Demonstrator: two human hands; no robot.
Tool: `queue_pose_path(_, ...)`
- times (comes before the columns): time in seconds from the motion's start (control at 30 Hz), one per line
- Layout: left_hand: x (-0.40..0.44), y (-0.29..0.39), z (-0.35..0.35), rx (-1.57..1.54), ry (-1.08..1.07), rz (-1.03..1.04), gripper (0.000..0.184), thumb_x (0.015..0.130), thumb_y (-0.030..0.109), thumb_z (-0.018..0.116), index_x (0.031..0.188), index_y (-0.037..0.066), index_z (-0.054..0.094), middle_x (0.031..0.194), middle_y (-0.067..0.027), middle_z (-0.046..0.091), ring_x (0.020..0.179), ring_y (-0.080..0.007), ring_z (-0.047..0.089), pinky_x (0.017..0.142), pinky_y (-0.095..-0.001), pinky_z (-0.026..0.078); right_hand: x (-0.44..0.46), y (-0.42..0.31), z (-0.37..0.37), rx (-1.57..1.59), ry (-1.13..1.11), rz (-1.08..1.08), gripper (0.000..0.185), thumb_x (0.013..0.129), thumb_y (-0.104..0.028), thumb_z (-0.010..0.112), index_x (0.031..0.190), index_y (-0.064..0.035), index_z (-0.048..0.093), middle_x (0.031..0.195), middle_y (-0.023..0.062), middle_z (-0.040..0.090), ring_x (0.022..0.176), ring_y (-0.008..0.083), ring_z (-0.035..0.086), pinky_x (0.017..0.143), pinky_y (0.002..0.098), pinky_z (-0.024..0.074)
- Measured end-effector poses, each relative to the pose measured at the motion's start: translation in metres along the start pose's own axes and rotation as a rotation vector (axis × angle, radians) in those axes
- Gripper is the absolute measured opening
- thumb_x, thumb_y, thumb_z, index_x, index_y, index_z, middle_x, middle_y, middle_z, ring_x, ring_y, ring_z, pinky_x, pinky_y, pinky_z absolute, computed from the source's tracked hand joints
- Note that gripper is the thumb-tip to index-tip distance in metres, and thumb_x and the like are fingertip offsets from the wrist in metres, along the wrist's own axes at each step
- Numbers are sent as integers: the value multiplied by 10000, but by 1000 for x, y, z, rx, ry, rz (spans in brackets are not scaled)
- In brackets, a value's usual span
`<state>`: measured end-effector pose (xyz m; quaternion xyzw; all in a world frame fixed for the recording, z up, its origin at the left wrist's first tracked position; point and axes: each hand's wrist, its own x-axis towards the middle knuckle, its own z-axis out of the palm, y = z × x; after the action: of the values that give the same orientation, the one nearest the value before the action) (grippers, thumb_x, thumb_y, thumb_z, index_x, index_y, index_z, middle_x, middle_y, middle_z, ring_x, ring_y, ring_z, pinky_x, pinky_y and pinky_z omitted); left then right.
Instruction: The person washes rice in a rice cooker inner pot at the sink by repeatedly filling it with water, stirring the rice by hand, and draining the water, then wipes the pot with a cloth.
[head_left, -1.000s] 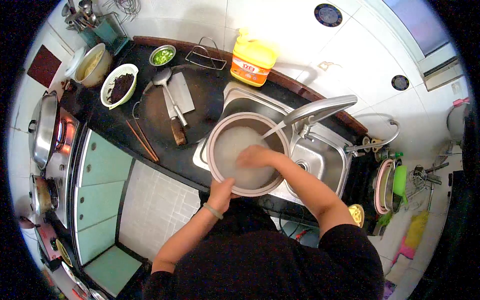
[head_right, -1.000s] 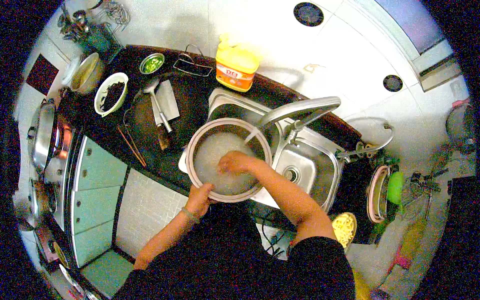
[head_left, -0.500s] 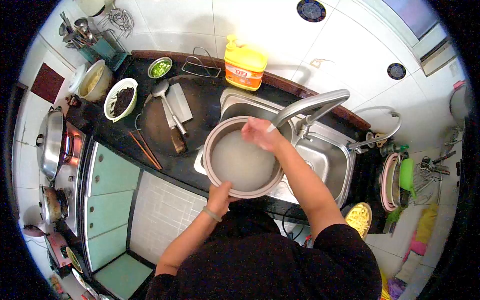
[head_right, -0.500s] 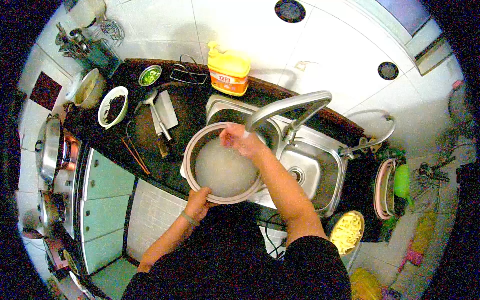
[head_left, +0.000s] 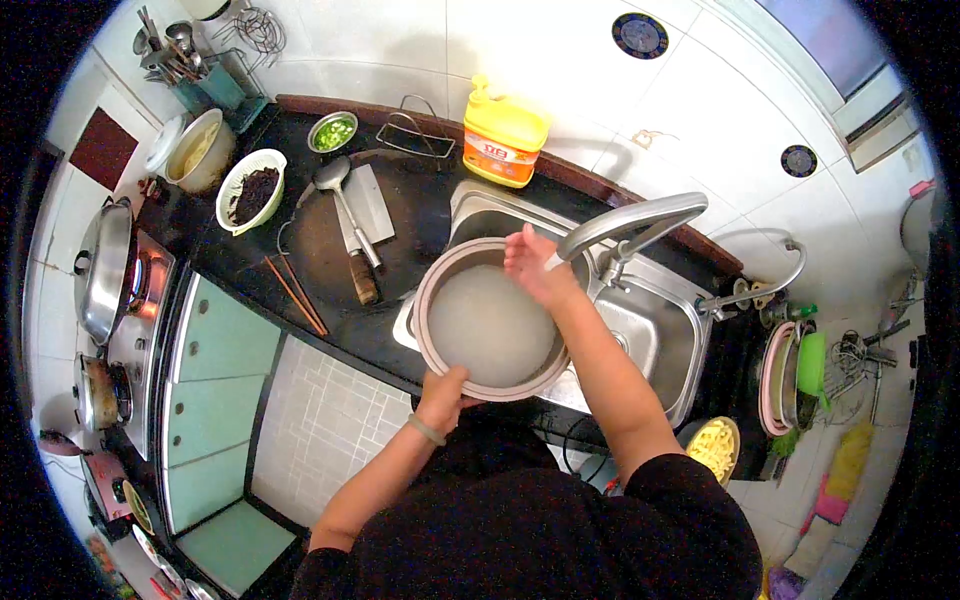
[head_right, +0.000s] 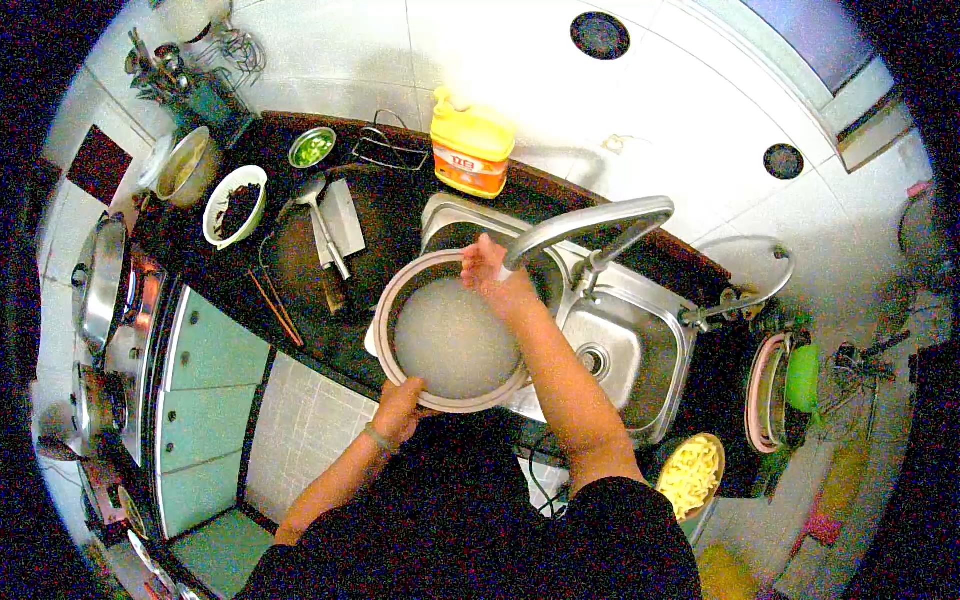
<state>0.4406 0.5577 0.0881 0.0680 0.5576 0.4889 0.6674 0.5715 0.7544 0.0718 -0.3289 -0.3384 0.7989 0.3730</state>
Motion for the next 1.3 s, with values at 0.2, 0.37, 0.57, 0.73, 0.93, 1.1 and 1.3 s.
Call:
queue_pose_path(0.2, 6, -3, -4, 28, -45, 0, 409, 711, 61, 430, 1108, -10, 365, 982, -148, 509, 832, -277, 564, 615, -400, 518, -9, 19, 24, -1026, -306, -358, 218, 828, -196, 455, 948, -72, 588, 957, 99, 574, 922, 207, 534, 810, 331, 414)
queue_pose_path(0.37, 4, -3, -1, 3, -40, 50, 366, 725, 55, 423, 1084, -6, 383, 972, -145, 516, 809, -266, 574, 577, -383, 525, -28, 59, 89, -1490, -631, -1001, 267, 771, -293, 509, 1007, -176, 554, 1080, 63, 502, 1111, 231, 394, 922, 431, 290)
queue_pose_path(0.57, 4, -4, -5, 18, -19, 19, 354, 728, 56, 416, 1076, -9, 405, 953, -142, 528, 804, -263, 576, 593, -379, 522, 26, 27, 59, -1906, -29, -752, 339, 730, -412, 508, 979, -187, 559, 1019, 48, 531, 1006, 198, 467, 878, 417, 297)
queue_pose_path(0.73, 4, -4, -5, -8, -18, 2, 401, 718, 40, 421, 1112, -19, 370, 977, -154, 513, 816, -268, 572, 600, -381, 524, -8, -3, -8, -1863, 306, -170, 400, 784, -289, 498, 1107, -63, 428, 978, 175, 537, 933, 327, 501, 783, 415, 394)
queue_pose_path(0.93, 9, -7, -13, 0, -78, -42, 451, 710, 28, 435, 1149, 5, 332, 1015, -155, 491, 846, -278, 561, 629, -393, 523, -89, 21, -80, -866, 447, -165, 351, 818, -289, 491, 985, 19, 519, 924, 138, 578, 805, 258, 567, 708, 339, 462)
queue_pose_path(1.1, 8, -5, -12, 0, -97, -61, 439, 705, 30, 438, 1132, -9, 341, 1011, -166, 498, 842, -282, 564, 611, -392, 527, -116, 22, -143, -746, 690, -36, 322, 830, -295, 470, 822, 11, 568, 735, 86, 593, 622, 142, 567, 541, 257, 466)
queue_pose_path(1.3, 3, -3, -11, 47, -38, -63, 414, 707, 35, 439, 1108, -30, 362, 958, -165, 520, 793, -281, 579, 572, -375, 533, -75, -13, -179, -735, 677, -178, 394, 843, -328, 450, 714, 24, 569, 622, 74, 580, 525, 144, 551, 514, 259, 469)
